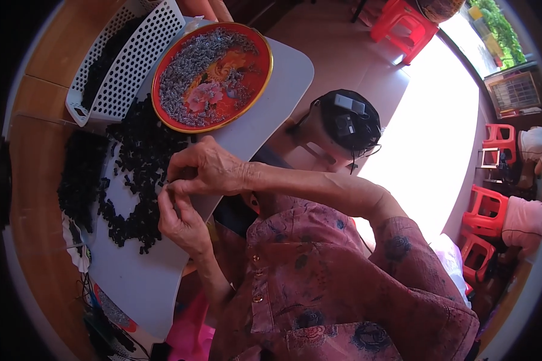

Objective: The person assembles small components by picking springs from a tray and inserting them into plastic pieces by hand.

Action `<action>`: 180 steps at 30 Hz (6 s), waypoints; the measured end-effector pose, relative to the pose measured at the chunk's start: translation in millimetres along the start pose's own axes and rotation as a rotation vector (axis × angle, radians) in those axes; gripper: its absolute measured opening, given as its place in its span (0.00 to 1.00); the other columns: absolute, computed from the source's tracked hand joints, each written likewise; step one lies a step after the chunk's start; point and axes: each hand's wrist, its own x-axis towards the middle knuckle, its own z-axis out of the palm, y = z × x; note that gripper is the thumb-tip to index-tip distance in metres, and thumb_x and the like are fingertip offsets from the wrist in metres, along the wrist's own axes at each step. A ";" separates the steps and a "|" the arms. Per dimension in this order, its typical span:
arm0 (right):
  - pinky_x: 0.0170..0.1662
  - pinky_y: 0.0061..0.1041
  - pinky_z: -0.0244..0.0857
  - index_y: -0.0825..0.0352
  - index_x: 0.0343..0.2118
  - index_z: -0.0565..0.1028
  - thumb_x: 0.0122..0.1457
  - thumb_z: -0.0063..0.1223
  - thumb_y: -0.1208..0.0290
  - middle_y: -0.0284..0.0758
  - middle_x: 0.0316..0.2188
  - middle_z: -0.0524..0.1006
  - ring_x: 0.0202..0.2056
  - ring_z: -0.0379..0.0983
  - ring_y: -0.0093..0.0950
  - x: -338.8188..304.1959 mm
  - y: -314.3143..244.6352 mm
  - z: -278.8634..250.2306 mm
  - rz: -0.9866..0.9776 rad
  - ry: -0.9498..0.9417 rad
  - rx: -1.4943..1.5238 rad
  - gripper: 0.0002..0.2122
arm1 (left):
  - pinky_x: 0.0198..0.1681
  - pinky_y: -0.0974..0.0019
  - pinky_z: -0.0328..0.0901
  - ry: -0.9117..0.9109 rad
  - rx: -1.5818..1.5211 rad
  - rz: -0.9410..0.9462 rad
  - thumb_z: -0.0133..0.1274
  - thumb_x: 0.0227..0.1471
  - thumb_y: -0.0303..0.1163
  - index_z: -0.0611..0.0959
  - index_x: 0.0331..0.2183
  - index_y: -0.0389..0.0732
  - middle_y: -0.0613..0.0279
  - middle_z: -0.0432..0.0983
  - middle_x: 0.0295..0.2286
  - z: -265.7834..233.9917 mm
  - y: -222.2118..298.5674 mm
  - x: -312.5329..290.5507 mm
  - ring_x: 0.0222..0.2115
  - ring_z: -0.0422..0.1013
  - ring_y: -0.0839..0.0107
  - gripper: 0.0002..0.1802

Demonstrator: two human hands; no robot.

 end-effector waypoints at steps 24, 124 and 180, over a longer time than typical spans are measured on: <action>0.34 0.29 0.70 0.68 0.31 0.77 0.49 0.54 0.77 0.41 0.27 0.76 0.28 0.75 0.34 45.0 -13.2 -119.8 -0.270 0.163 -0.768 0.06 | 0.32 0.70 0.66 -0.051 -0.339 -0.257 0.38 0.57 0.28 0.73 0.38 0.30 0.57 0.74 0.26 -9.7 3.4 3.9 0.27 0.69 0.70 0.13; 0.32 0.36 0.69 0.71 0.23 0.73 0.46 0.53 0.77 0.41 0.26 0.74 0.29 0.74 0.41 150.9 2.7 86.3 -0.394 -0.657 -0.886 0.03 | 0.26 0.66 0.64 -0.049 -0.529 -0.346 0.51 0.50 0.22 0.76 0.36 0.29 0.52 0.72 0.25 -32.4 -14.4 -15.7 0.22 0.69 0.65 0.09; 0.39 0.14 0.66 0.69 0.37 0.78 0.56 0.57 0.73 0.27 0.29 0.77 0.32 0.68 0.12 18.6 3.5 5.9 0.320 -0.258 0.358 0.08 | 0.24 0.72 0.62 -0.139 -0.382 -0.328 0.48 0.56 0.29 0.76 0.37 0.32 0.58 0.74 0.20 -31.5 -1.5 -10.4 0.21 0.70 0.76 0.10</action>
